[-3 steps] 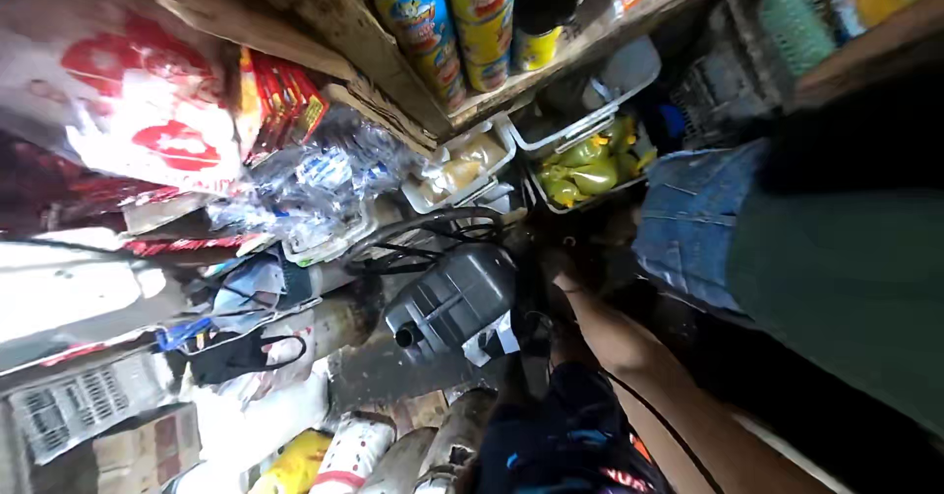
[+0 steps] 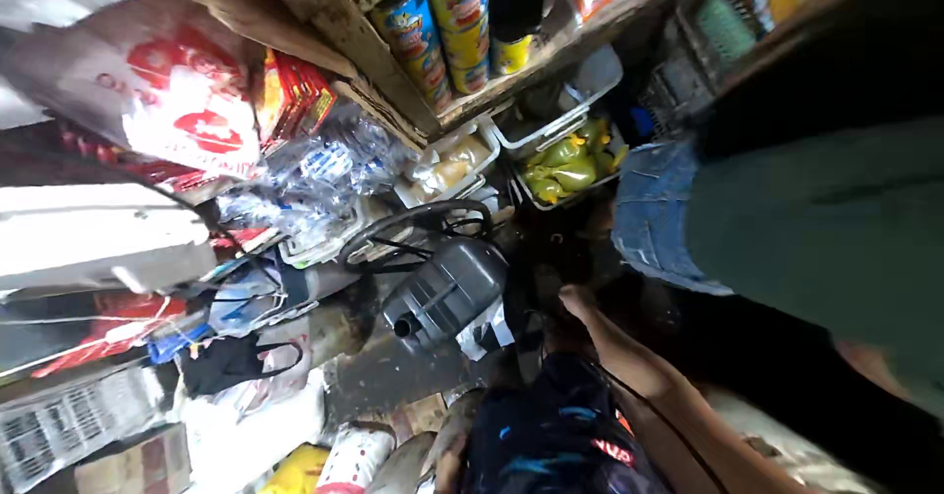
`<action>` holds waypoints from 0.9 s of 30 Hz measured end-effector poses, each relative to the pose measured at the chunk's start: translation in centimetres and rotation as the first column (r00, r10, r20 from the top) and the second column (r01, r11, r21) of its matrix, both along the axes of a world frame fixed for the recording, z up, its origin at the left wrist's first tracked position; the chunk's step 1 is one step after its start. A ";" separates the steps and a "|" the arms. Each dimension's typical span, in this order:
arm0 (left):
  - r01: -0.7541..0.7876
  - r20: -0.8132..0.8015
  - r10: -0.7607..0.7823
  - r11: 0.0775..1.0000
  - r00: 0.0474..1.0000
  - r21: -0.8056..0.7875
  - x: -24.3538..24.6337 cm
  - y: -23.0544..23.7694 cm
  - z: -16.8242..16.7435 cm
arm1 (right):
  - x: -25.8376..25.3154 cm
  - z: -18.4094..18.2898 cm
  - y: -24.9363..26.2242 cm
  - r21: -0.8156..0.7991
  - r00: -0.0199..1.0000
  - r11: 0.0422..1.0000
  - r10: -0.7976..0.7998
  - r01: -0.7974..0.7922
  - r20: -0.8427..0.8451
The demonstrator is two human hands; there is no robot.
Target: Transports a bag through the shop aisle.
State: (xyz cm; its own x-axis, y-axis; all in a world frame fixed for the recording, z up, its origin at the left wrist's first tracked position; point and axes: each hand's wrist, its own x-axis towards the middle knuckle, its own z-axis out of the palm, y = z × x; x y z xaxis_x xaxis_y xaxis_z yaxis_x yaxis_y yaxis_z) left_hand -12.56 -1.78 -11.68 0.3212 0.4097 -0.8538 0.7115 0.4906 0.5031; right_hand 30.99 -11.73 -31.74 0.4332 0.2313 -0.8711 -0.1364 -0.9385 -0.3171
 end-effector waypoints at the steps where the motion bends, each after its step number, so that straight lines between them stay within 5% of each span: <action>1: 0.038 -0.179 -0.043 0.999 0.983 -0.028 1.1 0.8 -0.2 | -2.0 0.9 -3.7 -0.046 0.999 0.998 -0.032 0.031 -0.022; 4: 0.175 -0.190 -0.180 0.984 0.965 -0.042 1.9 3.1 -1.1 | -7.8 6.7 -13.2 -0.125 0.988 0.988 -0.106 0.093 -0.109; 7: 0.189 -0.086 -0.196 0.979 0.977 -0.077 4.6 5.1 -4.1 | -12.9 7.1 -21.1 -0.178 0.936 0.919 -0.344 0.351 0.066; 10: 0.434 0.225 -0.403 0.893 0.887 -0.114 11.7 5.7 0.7 | -17.6 9.4 -26.0 -0.084 0.738 0.734 -0.666 0.674 0.109; 14: 0.806 0.807 -0.461 0.591 0.368 -0.030 18.5 1.5 13.9 | -24.4 9.0 -30.0 0.027 0.484 0.488 -0.870 0.872 0.092; 16: 0.927 0.907 -0.411 0.368 0.092 0.073 18.6 -2.6 18.6 | -27.6 8.7 -31.3 -0.005 0.432 0.433 -0.898 0.901 0.082; 19: 0.941 0.877 -0.380 0.043 -0.295 0.335 19.6 -7.3 19.4 | -31.4 8.5 -31.6 -0.005 0.271 0.272 -0.960 0.962 0.063; 21: 0.933 0.828 -0.444 -0.058 -0.342 0.355 20.9 -10.1 17.9 | -34.1 8.5 -32.6 0.020 0.266 0.267 -0.964 0.964 0.021; 24: 0.919 0.738 -0.553 -0.164 -0.387 0.359 22.2 -14.5 15.0 | -36.0 10.2 -35.3 -0.035 0.408 0.408 -0.913 0.912 -0.006; 27: 0.903 0.627 -0.653 -0.256 -0.425 0.344 22.9 -17.9 13.0 | -37.2 9.6 -38.7 -0.083 0.207 0.210 -0.978 0.974 -0.036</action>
